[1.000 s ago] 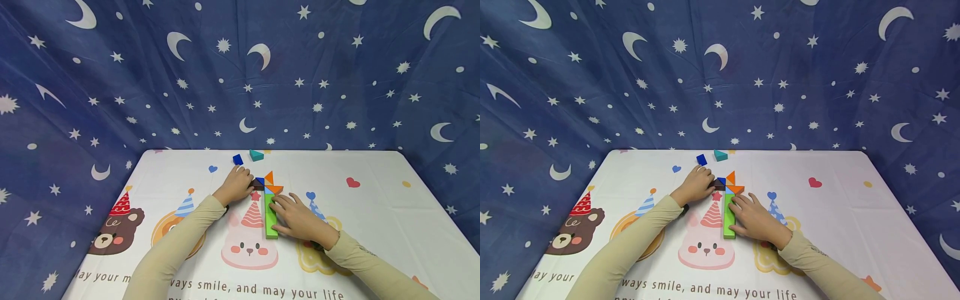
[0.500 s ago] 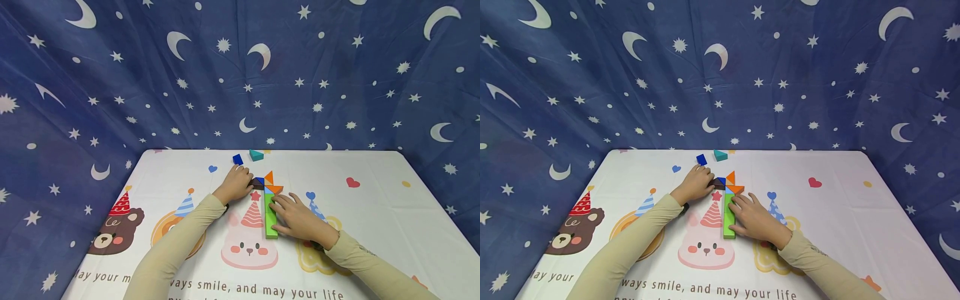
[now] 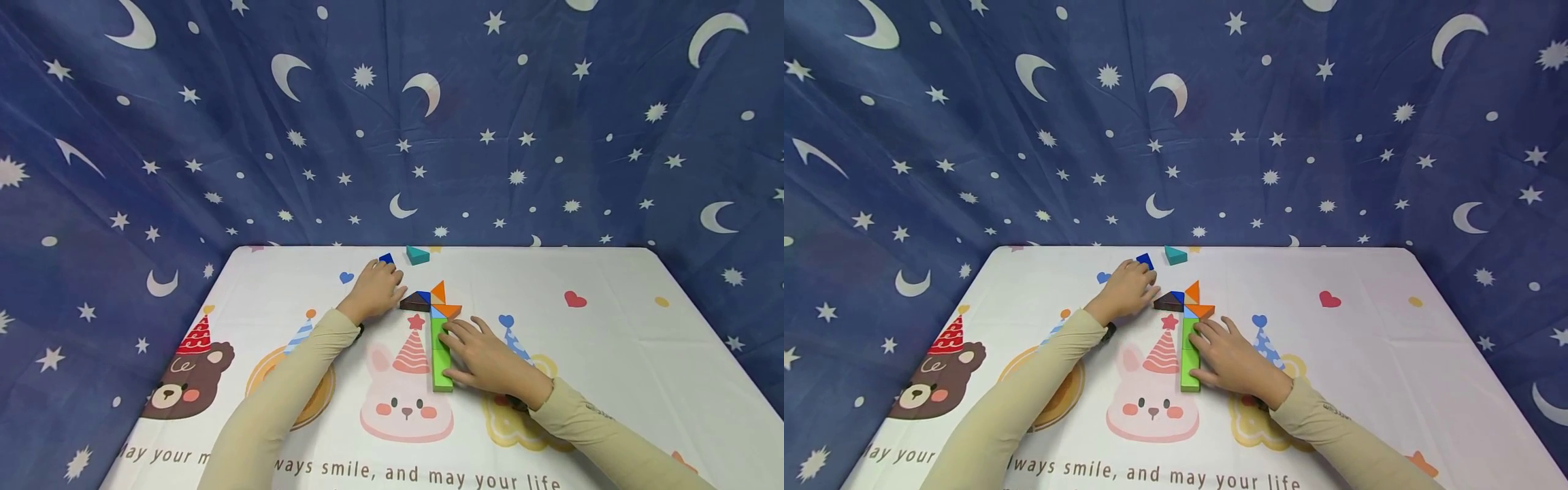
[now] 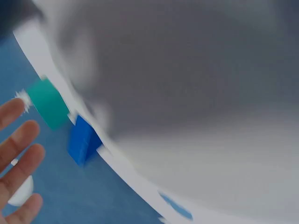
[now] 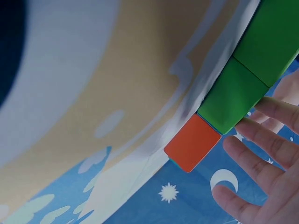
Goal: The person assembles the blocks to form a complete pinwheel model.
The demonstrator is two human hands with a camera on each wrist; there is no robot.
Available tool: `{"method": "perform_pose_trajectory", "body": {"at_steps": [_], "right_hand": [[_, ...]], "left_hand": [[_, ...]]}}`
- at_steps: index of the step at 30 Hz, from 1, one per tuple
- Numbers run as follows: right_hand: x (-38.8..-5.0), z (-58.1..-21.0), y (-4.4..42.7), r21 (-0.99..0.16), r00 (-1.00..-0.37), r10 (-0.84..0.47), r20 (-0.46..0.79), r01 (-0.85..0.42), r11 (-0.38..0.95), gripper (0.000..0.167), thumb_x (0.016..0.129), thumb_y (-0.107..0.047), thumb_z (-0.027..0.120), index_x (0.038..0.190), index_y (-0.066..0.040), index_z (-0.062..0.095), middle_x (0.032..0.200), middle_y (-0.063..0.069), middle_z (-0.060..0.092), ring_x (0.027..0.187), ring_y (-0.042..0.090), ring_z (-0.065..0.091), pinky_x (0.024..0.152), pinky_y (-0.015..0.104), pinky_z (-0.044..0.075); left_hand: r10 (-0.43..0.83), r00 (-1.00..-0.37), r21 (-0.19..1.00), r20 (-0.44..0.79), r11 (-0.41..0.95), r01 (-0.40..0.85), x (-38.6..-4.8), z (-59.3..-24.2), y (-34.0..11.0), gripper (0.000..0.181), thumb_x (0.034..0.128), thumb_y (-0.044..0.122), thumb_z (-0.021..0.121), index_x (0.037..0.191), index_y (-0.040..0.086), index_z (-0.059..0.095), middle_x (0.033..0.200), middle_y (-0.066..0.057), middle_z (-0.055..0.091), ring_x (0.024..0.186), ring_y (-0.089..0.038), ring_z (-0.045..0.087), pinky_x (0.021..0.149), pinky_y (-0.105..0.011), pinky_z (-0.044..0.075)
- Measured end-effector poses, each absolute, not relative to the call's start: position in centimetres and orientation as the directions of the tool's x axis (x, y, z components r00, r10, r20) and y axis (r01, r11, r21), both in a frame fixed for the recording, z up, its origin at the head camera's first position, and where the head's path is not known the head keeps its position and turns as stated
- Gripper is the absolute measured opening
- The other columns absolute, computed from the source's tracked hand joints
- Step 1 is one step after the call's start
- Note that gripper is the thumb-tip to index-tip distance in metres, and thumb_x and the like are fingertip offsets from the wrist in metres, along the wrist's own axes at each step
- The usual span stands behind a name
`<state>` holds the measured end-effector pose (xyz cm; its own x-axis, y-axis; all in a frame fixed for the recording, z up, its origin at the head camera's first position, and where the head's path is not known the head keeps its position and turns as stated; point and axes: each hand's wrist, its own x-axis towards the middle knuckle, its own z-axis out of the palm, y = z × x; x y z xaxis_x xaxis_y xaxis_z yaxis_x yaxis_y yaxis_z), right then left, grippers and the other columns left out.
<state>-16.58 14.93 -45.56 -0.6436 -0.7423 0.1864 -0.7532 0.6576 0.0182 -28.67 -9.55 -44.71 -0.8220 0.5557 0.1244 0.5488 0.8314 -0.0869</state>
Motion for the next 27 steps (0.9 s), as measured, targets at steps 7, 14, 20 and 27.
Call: {"method": "perform_pose_trajectory", "body": {"at_steps": [7, 14, 20, 27], "right_hand": [[-16.6, -45.6, 15.0, 0.014, -0.634, -0.747, 0.203, -0.760, 0.649, 0.061, 0.084, -0.049, 0.061, 0.128, -0.006, 0.054, 0.130, 0.015, 0.054, 0.123, 0.033, 0.050, 0.101, 0.058, 0.036], [-16.5, -45.6, 15.0, 0.020, -0.641, -0.747, 0.174, -0.756, 0.654, 0.062, 0.085, -0.051, 0.058, 0.129, -0.007, 0.053, 0.131, 0.014, 0.054, 0.124, 0.032, 0.049, 0.102, 0.057, 0.036], [-16.5, -45.6, 14.9, 0.010, -0.639, -0.747, 0.183, -0.758, 0.652, 0.062, 0.085, -0.050, 0.059, 0.128, -0.006, 0.053, 0.131, 0.014, 0.054, 0.124, 0.032, 0.049, 0.102, 0.058, 0.036], [-16.6, -45.7, 15.0, 0.013, -0.655, -0.737, 0.166, -0.746, 0.666, 0.062, 0.086, -0.051, 0.057, 0.130, -0.008, 0.052, 0.132, 0.013, 0.053, 0.126, 0.031, 0.047, 0.104, 0.056, 0.035]], "left_hand": [[0.526, -0.830, -0.132, 0.183, 0.850, 0.510, -32.0, -44.5, -11.3, 0.027, 0.0890, 0.014, 0.057, 0.115, 0.011, 0.058, 0.107, -0.011, 0.062, 0.105, -0.028, 0.059, 0.104, -0.046, 0.040], [0.511, -0.855, -0.181, 0.088, 0.852, 0.490, -33.8, -45.1, -11.8, 0.039, 0.0917, 0.012, 0.055, 0.131, 0.015, 0.051, 0.119, -0.013, 0.058, 0.116, -0.030, 0.054, 0.107, -0.047, 0.036], [0.517, -0.856, -0.225, 0.028, 0.837, 0.498, -34.6, -45.5, -11.6, 0.040, 0.0920, 0.014, 0.057, 0.132, 0.017, 0.052, 0.124, -0.012, 0.056, 0.120, -0.030, 0.051, 0.110, -0.047, 0.032], [0.554, -0.828, -0.291, 0.090, 0.809, 0.510, -34.9, -45.7, -11.7, 0.030, 0.0911, 0.013, 0.058, 0.121, 0.013, 0.058, 0.117, -0.012, 0.061, 0.113, -0.030, 0.056, 0.107, -0.048, 0.037]]}}
